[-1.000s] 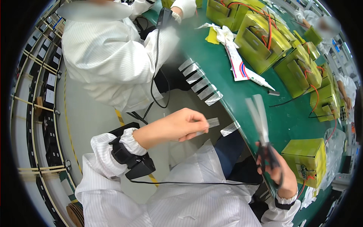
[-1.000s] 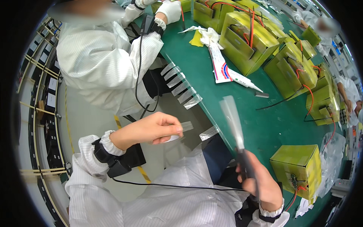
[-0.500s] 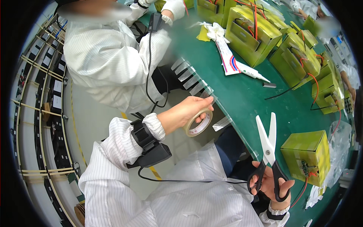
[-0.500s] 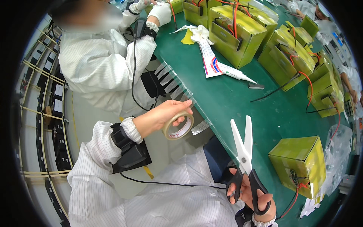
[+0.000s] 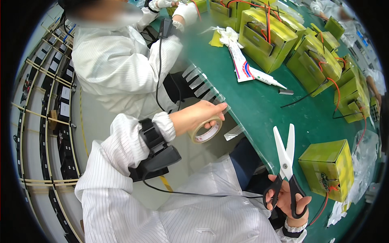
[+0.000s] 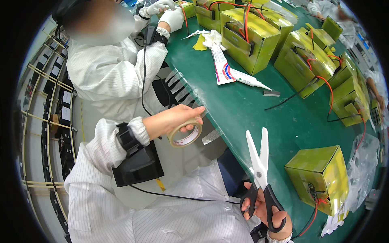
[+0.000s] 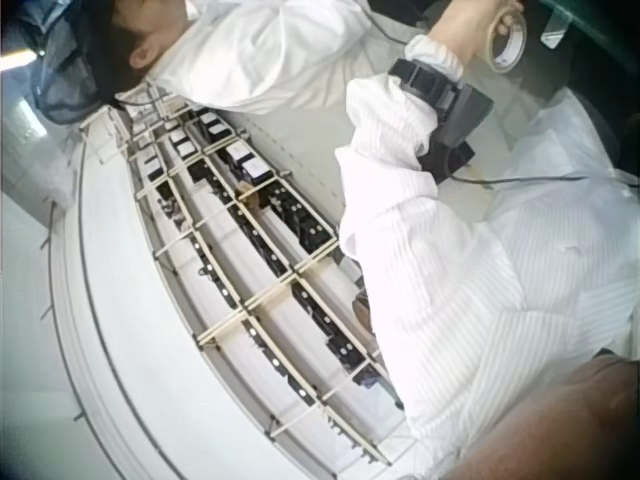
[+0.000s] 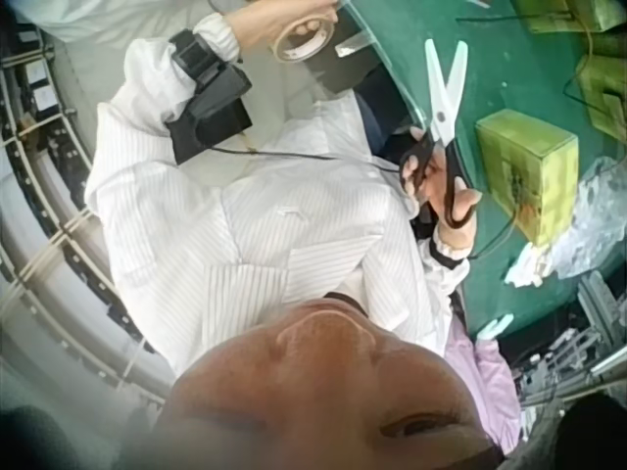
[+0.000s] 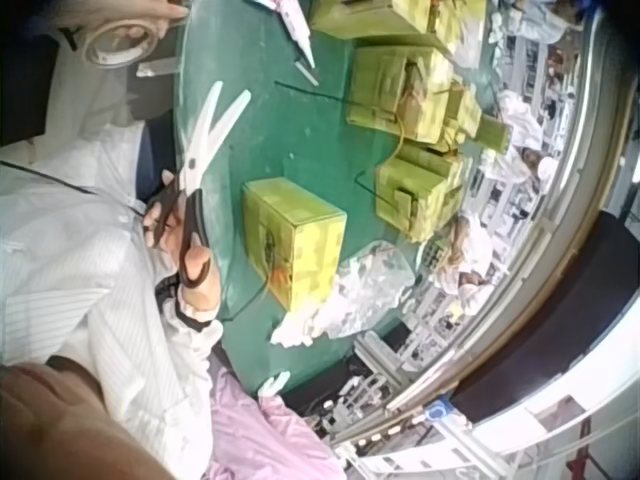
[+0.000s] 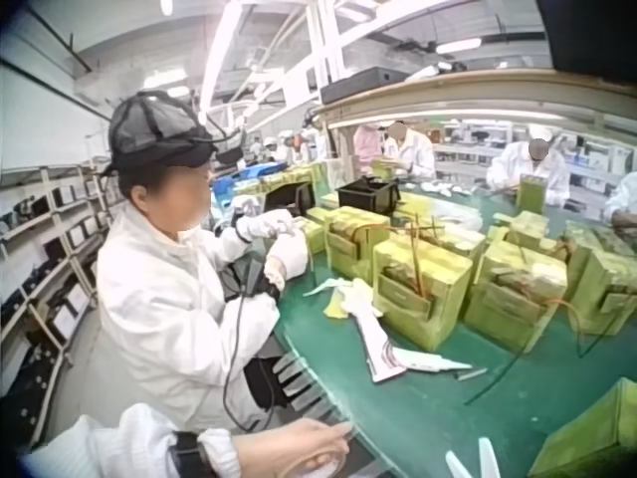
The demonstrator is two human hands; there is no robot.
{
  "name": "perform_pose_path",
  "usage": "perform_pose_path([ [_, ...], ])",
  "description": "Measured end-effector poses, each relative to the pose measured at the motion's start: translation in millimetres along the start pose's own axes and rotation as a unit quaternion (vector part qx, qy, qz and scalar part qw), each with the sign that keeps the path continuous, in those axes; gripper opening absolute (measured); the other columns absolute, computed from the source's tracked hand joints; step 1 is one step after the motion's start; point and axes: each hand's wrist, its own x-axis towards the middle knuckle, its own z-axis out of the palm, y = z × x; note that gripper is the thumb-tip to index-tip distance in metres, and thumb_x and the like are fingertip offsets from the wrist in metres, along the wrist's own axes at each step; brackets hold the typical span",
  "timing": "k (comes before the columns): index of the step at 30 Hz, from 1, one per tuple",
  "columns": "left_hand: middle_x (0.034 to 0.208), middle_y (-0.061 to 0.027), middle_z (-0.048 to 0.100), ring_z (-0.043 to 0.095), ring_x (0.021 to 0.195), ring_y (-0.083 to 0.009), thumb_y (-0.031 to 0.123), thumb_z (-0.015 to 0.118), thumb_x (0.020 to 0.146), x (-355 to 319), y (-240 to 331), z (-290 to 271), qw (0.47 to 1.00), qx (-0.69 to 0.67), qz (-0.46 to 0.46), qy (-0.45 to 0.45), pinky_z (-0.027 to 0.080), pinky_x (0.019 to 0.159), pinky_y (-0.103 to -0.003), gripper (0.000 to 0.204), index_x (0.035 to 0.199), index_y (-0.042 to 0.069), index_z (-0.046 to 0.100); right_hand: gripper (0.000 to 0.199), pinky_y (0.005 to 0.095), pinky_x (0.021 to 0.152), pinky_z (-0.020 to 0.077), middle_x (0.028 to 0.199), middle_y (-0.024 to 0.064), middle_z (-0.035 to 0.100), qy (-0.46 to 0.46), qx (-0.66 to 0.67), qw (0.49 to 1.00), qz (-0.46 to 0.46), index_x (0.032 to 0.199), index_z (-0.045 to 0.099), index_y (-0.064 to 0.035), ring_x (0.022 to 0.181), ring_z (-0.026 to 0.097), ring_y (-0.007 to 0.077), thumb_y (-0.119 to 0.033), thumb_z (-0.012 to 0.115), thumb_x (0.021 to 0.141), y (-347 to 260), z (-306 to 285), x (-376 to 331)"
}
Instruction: The person places a cover onto a battery pack, cuts strips of tape from a roll using scissors, and applies the tape strips to the battery pack by hand to secure the cover.
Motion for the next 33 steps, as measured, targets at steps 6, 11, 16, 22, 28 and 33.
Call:
perform_pose_path([
  [6,0.054,-0.0011,0.049,0.043,0.047,-0.0089,0.052,0.037,0.087,-2,15,-10,0.977,0.212,0.018,-0.030,0.040,0.052,-0.024,0.059,0.077,-0.001,0.059,0.121,0.0290,0.064,0.0428,0.090,0.0140,0.049,0.006,-0.008,1.000,0.005,0.127,0.022,0.0144,0.078,0.050,0.0208,-0.083,0.040,0.058,0,8,1],
  [11,0.049,0.0028,0.039,0.040,0.045,-0.0079,0.079,0.018,0.073,-2,-6,-5,0.972,0.191,-0.111,-0.078,0.039,0.053,-0.023,0.093,0.082,-0.004,0.059,0.113,0.0276,0.064,0.0419,0.089,0.0120,0.048,0.013,-0.057,0.998,-0.003,0.128,0.023,0.0127,0.078,0.049,0.0191,-0.078,0.042,0.064,-4,17,5],
  [16,0.054,0.0027,0.044,0.040,0.048,-0.0048,0.069,0.027,0.081,-4,-41,-19,0.986,0.114,-0.047,-0.112,0.038,0.050,-0.019,0.077,0.101,-0.001,0.053,0.099,0.0250,0.065,0.0404,0.089,0.0112,0.051,-0.021,-0.114,0.990,0.083,0.131,0.024,0.0055,0.072,0.049,0.0170,-0.070,0.047,0.071,-22,19,18],
  [22,0.061,0.0003,0.047,0.041,0.043,-0.0050,0.033,0.041,0.092,-24,-61,-18,0.991,-0.010,0.126,-0.053,0.037,0.046,-0.020,0.040,0.121,0.006,0.044,0.080,0.0230,0.066,0.0412,0.093,0.0072,0.052,-0.067,-0.195,0.975,0.078,0.129,0.030,0.0023,0.075,0.047,0.0118,-0.056,0.052,0.079,-32,19,49],
  [28,0.061,-0.0001,0.050,0.045,0.042,-0.0054,0.030,0.043,0.091,-27,-54,-19,0.988,-0.002,0.141,-0.067,0.036,0.040,-0.018,0.032,0.101,0.002,0.054,0.067,0.0214,0.058,0.0411,0.082,0.0042,0.052,-0.057,-0.280,0.949,0.132,0.110,0.044,0.0020,0.067,0.047,0.0098,-0.058,0.048,0.080,-41,33,79],
  [33,0.056,0.0006,0.049,0.045,0.041,-0.0048,0.027,0.045,0.091,-22,-58,-26,0.985,-0.090,0.106,-0.106,0.037,0.040,-0.018,0.029,0.095,0.000,0.056,0.066,0.0214,0.052,0.0404,0.073,0.0029,0.048,-0.082,-0.355,0.905,0.218,0.107,0.045,0.0013,0.060,0.048,0.0096,-0.059,0.046,0.080,-47,43,103],
])
